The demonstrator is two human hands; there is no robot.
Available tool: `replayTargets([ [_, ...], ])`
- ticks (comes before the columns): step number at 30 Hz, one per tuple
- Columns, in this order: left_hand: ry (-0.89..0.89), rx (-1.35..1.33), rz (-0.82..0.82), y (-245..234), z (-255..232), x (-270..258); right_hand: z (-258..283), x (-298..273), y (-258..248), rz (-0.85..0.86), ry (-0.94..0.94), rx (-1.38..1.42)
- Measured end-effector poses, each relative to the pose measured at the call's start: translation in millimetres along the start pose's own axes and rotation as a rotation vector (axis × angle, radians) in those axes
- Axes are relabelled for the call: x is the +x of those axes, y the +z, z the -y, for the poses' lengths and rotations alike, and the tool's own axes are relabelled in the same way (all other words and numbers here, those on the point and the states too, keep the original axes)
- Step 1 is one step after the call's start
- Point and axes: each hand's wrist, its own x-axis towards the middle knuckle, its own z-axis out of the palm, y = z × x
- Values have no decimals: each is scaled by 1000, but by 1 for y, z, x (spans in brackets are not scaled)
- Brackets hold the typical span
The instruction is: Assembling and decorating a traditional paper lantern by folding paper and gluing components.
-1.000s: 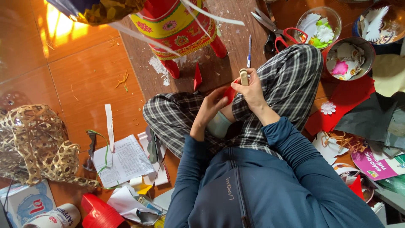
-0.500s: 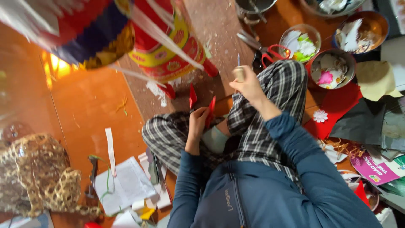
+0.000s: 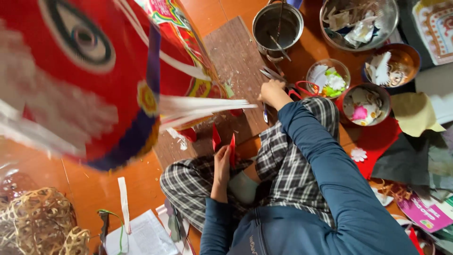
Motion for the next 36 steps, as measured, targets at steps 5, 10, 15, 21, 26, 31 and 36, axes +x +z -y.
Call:
replayTargets([
  [5, -13, 7, 21, 5, -1, 3, -13, 52, -4, -229, -86, 184],
  [10, -44, -59, 23, 0, -5, 4, -3, 46, -51, -71, -56, 268],
  [15, -139, -133, -87, 2, -7, 1, 14, 48, -71, -3, -5, 248],
  [21, -142, 18, -108, 36, -61, -20, 7, 79, -40, -95, -132, 388],
  [26, -128, 26, -63, 36, -69, -16, 21, -12, -136, -231, -145, 879],
  [31, -106, 22, -25, 37, -79, -9, 7, 81, -104, 40, -64, 1458],
  [36, -104, 25, -5, 28, -73, -7, 22, 73, -119, -34, -107, 1523],
])
